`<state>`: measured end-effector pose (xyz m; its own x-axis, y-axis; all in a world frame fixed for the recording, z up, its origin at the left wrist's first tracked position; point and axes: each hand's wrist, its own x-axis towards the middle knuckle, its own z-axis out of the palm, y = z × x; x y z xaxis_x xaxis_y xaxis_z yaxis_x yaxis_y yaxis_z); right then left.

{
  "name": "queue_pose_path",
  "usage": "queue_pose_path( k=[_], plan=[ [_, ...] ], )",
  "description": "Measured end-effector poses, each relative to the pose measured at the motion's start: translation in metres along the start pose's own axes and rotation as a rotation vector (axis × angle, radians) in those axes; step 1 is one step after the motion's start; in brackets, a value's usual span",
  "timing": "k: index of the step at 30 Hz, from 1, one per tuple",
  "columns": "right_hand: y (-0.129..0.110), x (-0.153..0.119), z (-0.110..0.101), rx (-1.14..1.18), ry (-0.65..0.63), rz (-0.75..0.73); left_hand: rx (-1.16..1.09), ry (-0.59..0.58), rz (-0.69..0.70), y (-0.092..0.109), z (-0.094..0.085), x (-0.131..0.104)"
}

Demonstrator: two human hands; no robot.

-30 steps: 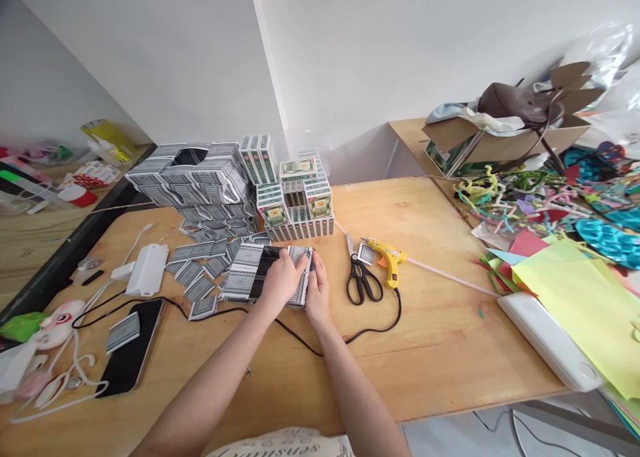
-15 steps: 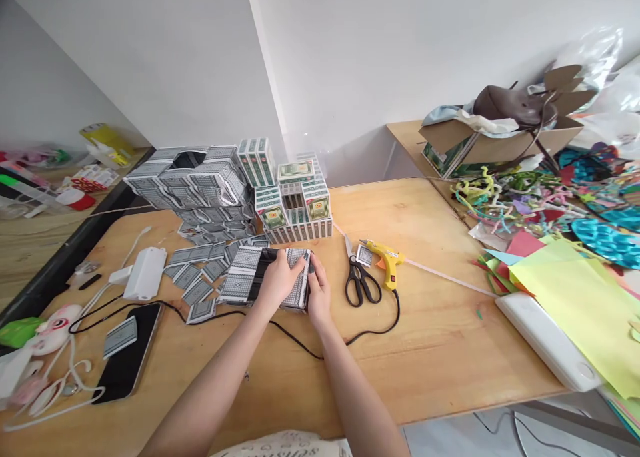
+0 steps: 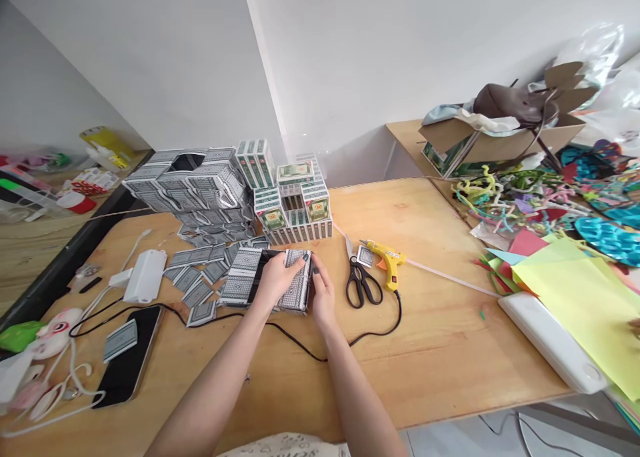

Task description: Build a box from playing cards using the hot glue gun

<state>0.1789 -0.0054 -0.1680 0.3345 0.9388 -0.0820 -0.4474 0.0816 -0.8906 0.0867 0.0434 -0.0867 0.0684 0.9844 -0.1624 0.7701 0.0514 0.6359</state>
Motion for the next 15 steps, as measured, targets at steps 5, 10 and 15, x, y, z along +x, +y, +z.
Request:
queue_pose_path(
  k=[5,10,15],
  plan=[
    [-0.007,-0.010,0.001,-0.237,0.057,-0.066,0.064,0.016,0.005,0.000,0.000,-0.001],
    [-0.012,-0.047,0.005,-0.386,0.163,-0.162,0.144,0.003,-0.005,0.003,-0.001,-0.003],
    [-0.014,-0.074,0.010,-0.323,0.082,-0.154,0.241,0.018,-0.070,0.008,0.001,-0.009]
  ],
)
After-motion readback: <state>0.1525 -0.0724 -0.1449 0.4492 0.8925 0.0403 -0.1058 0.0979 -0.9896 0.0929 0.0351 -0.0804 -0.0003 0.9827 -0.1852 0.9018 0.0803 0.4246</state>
